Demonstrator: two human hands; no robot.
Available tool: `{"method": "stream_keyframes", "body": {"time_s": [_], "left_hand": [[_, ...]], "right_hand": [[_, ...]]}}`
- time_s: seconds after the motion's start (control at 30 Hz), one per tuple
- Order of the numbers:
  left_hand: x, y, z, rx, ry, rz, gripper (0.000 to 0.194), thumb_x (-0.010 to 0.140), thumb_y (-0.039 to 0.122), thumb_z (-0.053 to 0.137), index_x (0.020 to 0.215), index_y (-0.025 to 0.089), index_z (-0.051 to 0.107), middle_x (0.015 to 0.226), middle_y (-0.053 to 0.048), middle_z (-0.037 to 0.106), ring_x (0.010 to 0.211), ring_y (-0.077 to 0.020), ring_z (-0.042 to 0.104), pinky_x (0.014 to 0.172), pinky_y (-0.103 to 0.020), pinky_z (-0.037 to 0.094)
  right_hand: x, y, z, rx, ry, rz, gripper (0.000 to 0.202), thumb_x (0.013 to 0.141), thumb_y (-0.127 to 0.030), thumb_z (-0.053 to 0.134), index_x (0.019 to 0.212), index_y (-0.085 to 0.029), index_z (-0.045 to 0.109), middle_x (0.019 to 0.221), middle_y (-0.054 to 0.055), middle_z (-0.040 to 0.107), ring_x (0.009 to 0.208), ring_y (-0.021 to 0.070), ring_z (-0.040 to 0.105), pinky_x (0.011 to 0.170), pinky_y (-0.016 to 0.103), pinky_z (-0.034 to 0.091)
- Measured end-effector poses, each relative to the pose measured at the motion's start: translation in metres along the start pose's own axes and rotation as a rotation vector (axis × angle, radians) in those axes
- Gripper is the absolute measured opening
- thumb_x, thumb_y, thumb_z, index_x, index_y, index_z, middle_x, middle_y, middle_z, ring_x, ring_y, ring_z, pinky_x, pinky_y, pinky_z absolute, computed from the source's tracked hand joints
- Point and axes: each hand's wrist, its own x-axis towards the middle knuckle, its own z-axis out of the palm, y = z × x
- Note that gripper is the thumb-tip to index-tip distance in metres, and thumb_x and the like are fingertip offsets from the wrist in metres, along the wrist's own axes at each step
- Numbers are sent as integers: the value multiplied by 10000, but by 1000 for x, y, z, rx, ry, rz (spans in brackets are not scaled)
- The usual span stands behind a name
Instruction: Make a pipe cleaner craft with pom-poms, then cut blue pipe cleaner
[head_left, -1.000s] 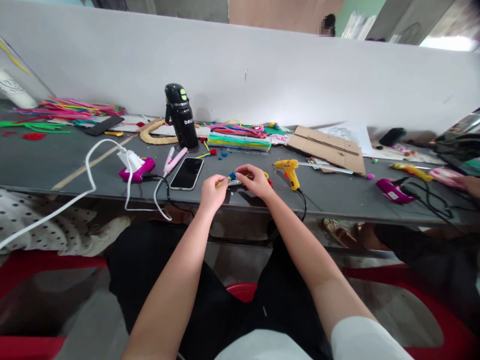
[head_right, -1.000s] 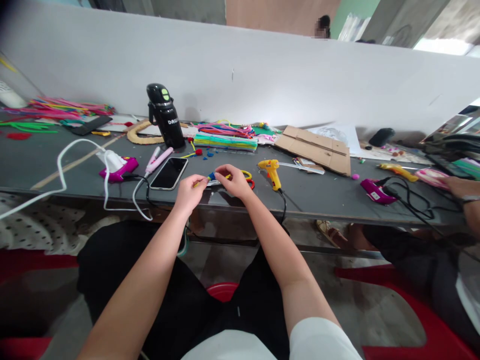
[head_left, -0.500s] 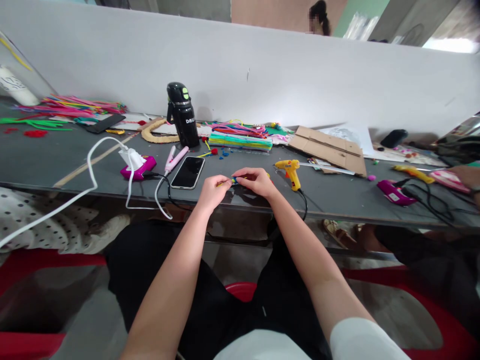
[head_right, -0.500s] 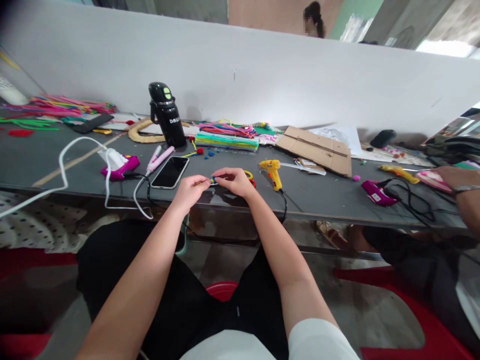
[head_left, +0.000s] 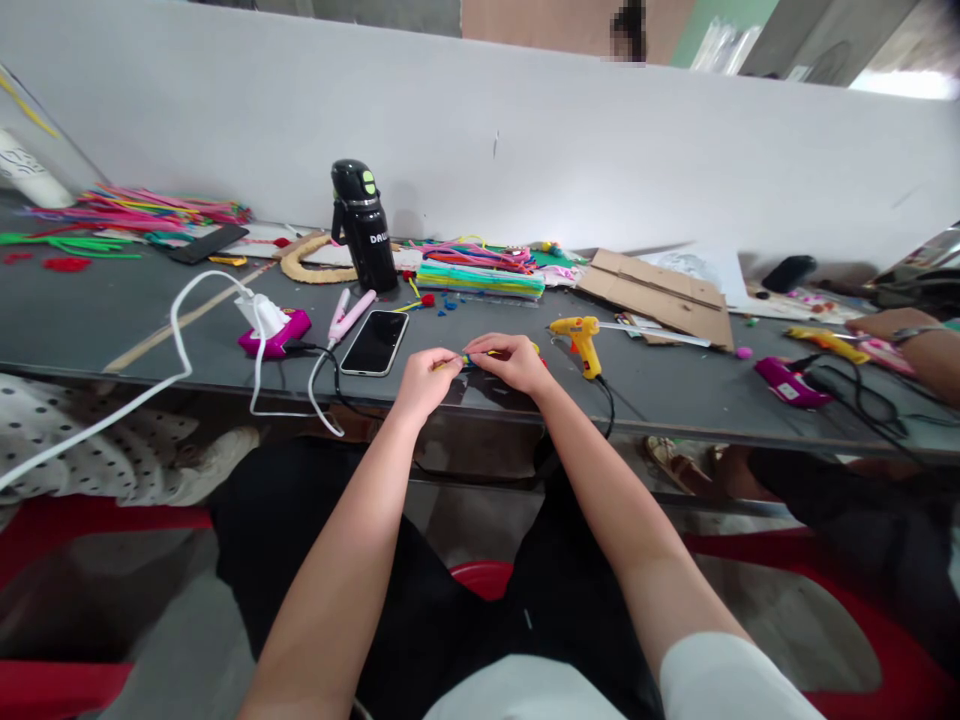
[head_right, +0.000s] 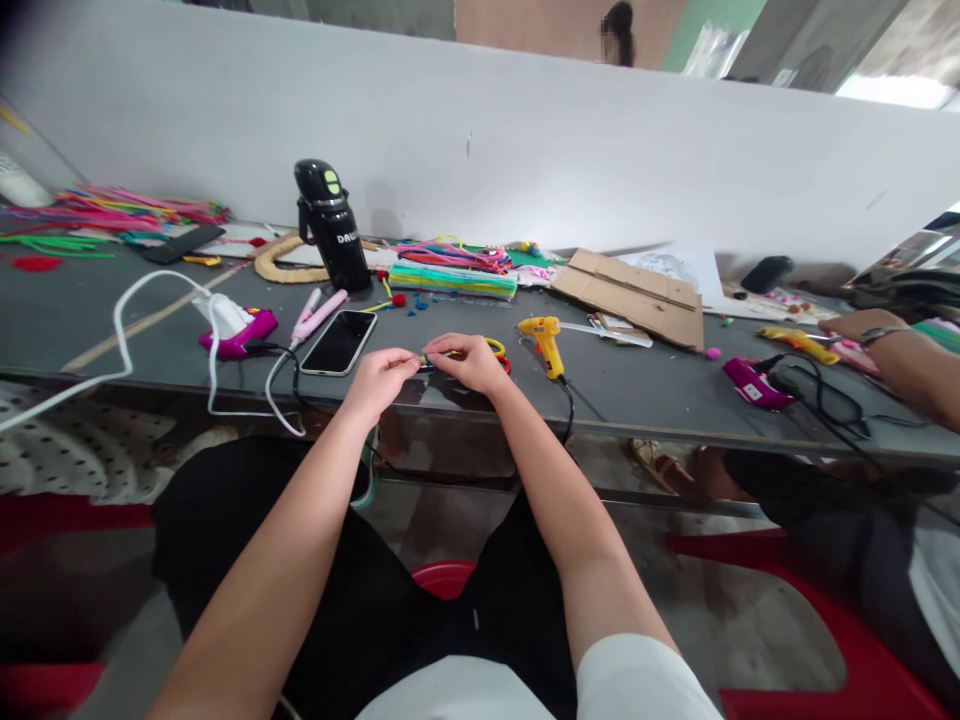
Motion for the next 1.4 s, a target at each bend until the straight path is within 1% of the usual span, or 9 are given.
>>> {"method": "stream_keyframes", "body": {"time_s": [0.2, 0.33, 0.43, 0.63, 0.73, 0.9, 1.17, 1.27, 1.4], "left_hand": [[-1, 2, 0, -21, 36, 8, 252, 755, 392, 698, 827, 156, 746, 745, -40, 723, 708, -188, 625, 669, -281, 447], [-2, 2, -1, 46, 45, 55, 224, 779, 371, 672, 825, 165, 749, 773, -43, 734, 738, -196, 638, 683, -282, 457], [-3, 2, -3, 169, 71, 141, 219, 825, 362, 626, 835, 178, 744, 809, -44, 743, 754, -196, 650, 708, -285, 462], [-8, 4, -5, 324, 140, 286, 205, 878, 322, 573, 886, 197, 735, 900, -56, 757, 829, -204, 680, 753, -284, 474], [-8, 4, -4, 333, 150, 300, 204, 886, 324, 574, 901, 201, 736, 905, -56, 758, 830, -203, 685, 748, -279, 478], [-10, 5, -3, 317, 161, 330, 214, 893, 337, 576, 920, 200, 738, 906, -59, 760, 793, -190, 682, 714, -267, 480], [-12, 10, -3, 294, 146, 357, 245, 909, 358, 560, 940, 191, 736, 921, -63, 759, 797, -183, 675, 716, -255, 464], [-13, 11, -3, 297, 149, 338, 259, 910, 370, 551, 941, 190, 735, 916, -68, 756, 790, -185, 671, 710, -254, 460], [-13, 11, -5, 300, 159, 334, 262, 906, 372, 551, 934, 186, 735, 896, -65, 752, 771, -180, 664, 699, -248, 455]], "right_hand": [[1, -3, -6, 181, -39, 21, 302, 874, -420, 676, 1105, -247, 767, 1259, 85, 673, 1129, 228, 622, 871, 328, 526], [-1, -3, -9, 300, -1, 88, 284, 846, -410, 710, 1070, -243, 764, 1266, 64, 664, 1133, 210, 612, 912, 312, 508], [1, 1, -7, 360, 78, 143, 301, 772, -418, 777, 998, -221, 745, 1179, 54, 691, 1053, 190, 634, 894, 295, 510], [6, 11, -5, 364, 301, 242, 382, 673, -504, 822, 807, -181, 668, 710, -11, 646, 664, 116, 592, 712, 257, 514], [6, 8, -4, 308, 274, 254, 416, 703, -562, 781, 764, -174, 645, 652, -9, 630, 604, 110, 568, 642, 247, 496], [5, 1, -1, 196, 253, 252, 471, 742, -619, 728, 661, -180, 575, 510, -38, 539, 440, 80, 454, 463, 222, 369], [4, 6, -1, 215, 258, 285, 514, 750, -651, 703, 591, -194, 528, 464, -44, 498, 390, 78, 432, 419, 224, 345], [4, 8, -2, 223, 287, 281, 465, 716, -614, 751, 639, -185, 591, 523, -23, 577, 452, 93, 503, 479, 227, 422], [4, 10, -3, 290, 249, 204, 389, 631, -491, 853, 769, -170, 682, 886, 50, 736, 797, 149, 667, 778, 267, 535]]}}
